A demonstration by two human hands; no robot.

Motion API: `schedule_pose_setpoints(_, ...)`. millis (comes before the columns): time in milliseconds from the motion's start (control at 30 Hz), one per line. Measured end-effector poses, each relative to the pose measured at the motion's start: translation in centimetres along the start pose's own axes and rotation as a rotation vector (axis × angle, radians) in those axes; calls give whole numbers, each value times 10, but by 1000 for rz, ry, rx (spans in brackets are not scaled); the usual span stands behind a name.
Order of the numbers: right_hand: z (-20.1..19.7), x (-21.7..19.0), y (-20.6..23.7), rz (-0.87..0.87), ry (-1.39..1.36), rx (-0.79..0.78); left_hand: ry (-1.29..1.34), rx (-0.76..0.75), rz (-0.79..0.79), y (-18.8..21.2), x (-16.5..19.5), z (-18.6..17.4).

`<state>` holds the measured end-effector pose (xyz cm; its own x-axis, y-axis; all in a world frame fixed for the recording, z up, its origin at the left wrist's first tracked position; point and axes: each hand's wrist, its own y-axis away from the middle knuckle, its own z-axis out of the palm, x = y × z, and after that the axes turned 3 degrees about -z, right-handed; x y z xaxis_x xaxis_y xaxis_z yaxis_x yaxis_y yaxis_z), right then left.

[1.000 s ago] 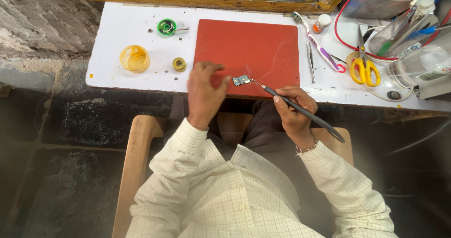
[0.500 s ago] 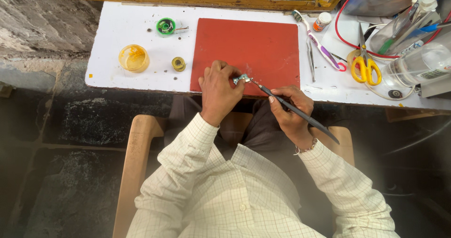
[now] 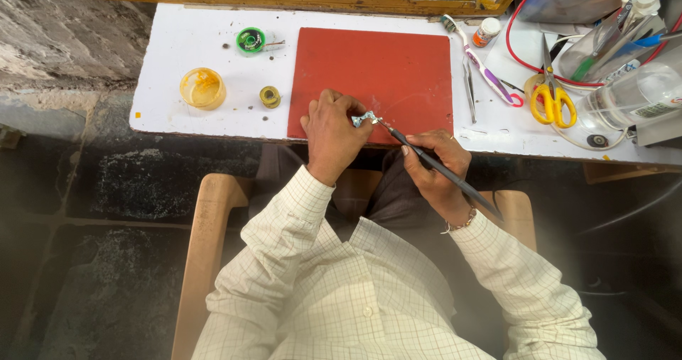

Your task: The person solders a small circuit board on a red mat at a repair workbench. They hold the board steady with one hand while applying a soldering iron to its components, periodically reaching for solder wire from a spool and touching the iron to the solder to add material to the board's joints.

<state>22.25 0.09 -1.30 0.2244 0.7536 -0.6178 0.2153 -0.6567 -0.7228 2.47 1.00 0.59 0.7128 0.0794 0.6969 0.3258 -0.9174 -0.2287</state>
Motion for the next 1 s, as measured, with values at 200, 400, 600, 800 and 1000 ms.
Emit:
schedule_pose_setpoints(200,0,-2,-1,8,22,-15,-2,-3,-4,-1,1,0)
schedule_pose_setpoints(400,1,-2,-3,-50,53,-11,-10,-4,-7,0,1,0)
schedule_pose_setpoints(600,1,-5,-4,-33,78,-26,-25,-14,3,-2,1,-1)
schedule_pose_setpoints(800,2,-5,-4,-62,108,-13,-40,-19,-8,-2,2,-1)
schedule_pose_setpoints(1000,1,-2,-3,-104,119,-18,-41,-43,-18,-3,3,-1)
